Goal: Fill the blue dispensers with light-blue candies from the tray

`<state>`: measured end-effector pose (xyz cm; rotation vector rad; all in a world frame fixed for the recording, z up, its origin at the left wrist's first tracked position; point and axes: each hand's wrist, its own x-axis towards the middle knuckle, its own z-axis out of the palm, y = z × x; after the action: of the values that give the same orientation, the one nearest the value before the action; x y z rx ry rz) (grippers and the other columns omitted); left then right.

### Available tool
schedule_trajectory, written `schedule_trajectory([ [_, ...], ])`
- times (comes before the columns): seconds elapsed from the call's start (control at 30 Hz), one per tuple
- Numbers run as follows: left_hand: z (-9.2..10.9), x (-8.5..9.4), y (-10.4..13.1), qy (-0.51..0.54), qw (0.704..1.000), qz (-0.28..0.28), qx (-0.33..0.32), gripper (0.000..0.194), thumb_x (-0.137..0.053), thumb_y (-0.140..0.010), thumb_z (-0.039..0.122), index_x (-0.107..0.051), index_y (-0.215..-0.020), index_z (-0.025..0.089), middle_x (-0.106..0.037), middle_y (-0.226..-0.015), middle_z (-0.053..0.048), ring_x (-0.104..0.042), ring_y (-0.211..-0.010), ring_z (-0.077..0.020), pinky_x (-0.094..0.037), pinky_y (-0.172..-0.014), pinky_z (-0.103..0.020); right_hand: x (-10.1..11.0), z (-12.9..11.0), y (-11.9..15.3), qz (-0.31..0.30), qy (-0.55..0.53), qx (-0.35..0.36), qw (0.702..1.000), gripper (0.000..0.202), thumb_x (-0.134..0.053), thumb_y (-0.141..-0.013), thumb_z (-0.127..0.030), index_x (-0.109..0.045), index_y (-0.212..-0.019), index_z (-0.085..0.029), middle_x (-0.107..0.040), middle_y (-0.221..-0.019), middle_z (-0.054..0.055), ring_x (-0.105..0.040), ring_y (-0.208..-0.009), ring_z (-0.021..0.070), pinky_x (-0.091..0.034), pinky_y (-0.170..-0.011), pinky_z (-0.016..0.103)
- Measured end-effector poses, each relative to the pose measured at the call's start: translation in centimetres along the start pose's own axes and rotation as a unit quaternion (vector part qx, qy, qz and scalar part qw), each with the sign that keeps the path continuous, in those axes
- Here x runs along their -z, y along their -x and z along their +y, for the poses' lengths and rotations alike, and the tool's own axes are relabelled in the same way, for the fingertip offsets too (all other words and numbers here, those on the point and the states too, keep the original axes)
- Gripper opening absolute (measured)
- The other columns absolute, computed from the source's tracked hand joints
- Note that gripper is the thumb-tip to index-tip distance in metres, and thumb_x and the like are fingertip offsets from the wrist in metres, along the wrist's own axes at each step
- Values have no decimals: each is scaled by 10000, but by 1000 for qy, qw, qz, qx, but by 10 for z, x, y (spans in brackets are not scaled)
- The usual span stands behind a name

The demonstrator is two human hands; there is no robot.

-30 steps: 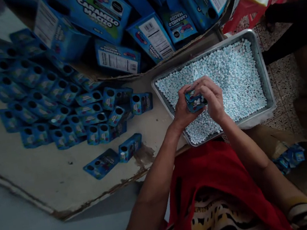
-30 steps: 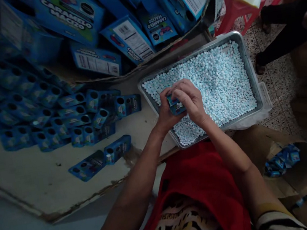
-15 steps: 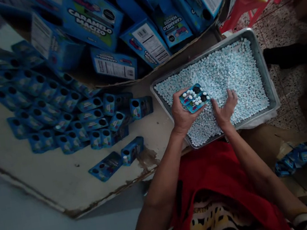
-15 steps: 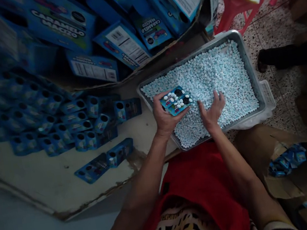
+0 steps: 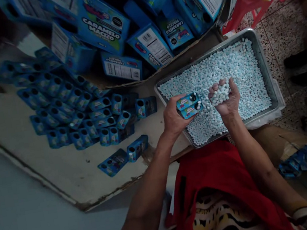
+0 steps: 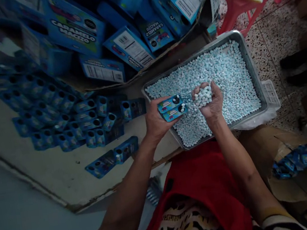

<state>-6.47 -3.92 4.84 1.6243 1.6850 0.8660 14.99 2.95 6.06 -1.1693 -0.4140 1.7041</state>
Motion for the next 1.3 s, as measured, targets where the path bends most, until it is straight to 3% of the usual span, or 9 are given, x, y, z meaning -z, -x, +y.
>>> schedule_trajectory([
  [0.27, 16, -8, -6, 11, 1000, -5, 0, 778, -1011, -640, 452, -587, -1269, 273, -760, -1192, -49, -765, -1076, -300, -622, -933, -423, -54, -23, 26, -95, 125, 116, 981, 442, -593, -883, -711, -551, -784, -283, -621, -876, 48, -642, -886, 247, -559, -910, 450],
  [0.5, 26, -6, -6, -12, 1000, -22, -6, 773, -1010, -608, 304, -598, -1261, 271, -752, -1171, -55, -753, -1095, -317, -618, -946, -431, -69, -15, 16, 11, 134, 140, 981, 394, -606, -934, -633, -519, -777, -283, -518, -779, 0, -507, -686, 178, -487, -725, 356],
  [0.67, 19, 5, 2, -20, 998, -51, -36, 691, -946, -702, 312, -614, -1306, 261, -754, -1234, -71, -747, -1156, -317, -612, -1004, -439, -81, -3, 27, -12, 91, 166, 982, 501, -559, -990, -706, -604, -756, -265, -575, -746, 1, -585, -739, 175, -521, -799, 343],
  [0.8, 3, 5, 3, 39, 997, -46, -47, 717, -959, -737, 439, -606, -1335, 260, -751, -1316, -83, -745, -1225, -311, -604, -1065, -446, -75, -5, 46, -34, 70, 178, 981, 481, -570, -1007, -671, -669, -765, -268, -651, -748, 2, -667, -802, 196, -551, -960, 401],
  [0.93, -6, -6, -3, 115, 993, 19, -18, 841, -981, -701, 597, -577, -1353, 253, -730, -1363, -102, -743, -1249, -294, -616, -1064, -435, -26, -12, 44, -64, 167, 159, 971, 504, -461, -1053, -672, -762, -955, -280, -786, -1004, 37, -738, -1126, 251, -471, -1204, 526],
  [1.0, -7, -15, -7, 142, 989, 29, -26, 885, -989, -673, 632, -572, -1352, 248, -730, -1351, -107, -751, -1224, -286, -625, -1050, -422, 12, -7, 43, -24, 314, 158, 936, 406, -570, -1022, -626, -776, -1062, -279, -780, -1173, 62, -695, -1240, 273, -457, -1217, 549],
  [1.07, -6, -25, -11, 156, 987, 41, -24, 931, -997, -638, 661, -562, -1347, 243, -730, -1331, -105, -759, -1190, -280, -634, -1029, -412, 49, 7, 47, 37, 474, 185, 860, 398, -685, -958, -595, -750, -1152, -254, -729, -1278, 115, -644, -1297, 317, -454, -1209, 587],
  [1.13, -6, -34, -13, 161, 986, 50, -13, 956, -998, -617, 680, -550, -1339, 240, -726, -1321, -103, -760, -1179, -276, -639, -1017, -407, 75, 29, 55, 27, 584, 214, 783, 491, -716, -931, -582, -693, -1275, -232, -646, -1408, 169, -585, -1381, 359, -451, -1214, 620],
  [1.3, -6, -32, -10, 163, 985, 53, -6, 909, -973, -704, 634, -526, -1394, 247, -706, -1386, -122, -739, -1264, -284, -629, -1068, -425, 85, 74, 44, -67, 701, 265, 659, 716, -760, -884, -561, -552, -1510, -282, -410, -1657, 185, -410, -1562, 435, -388, -1257, 677],
])
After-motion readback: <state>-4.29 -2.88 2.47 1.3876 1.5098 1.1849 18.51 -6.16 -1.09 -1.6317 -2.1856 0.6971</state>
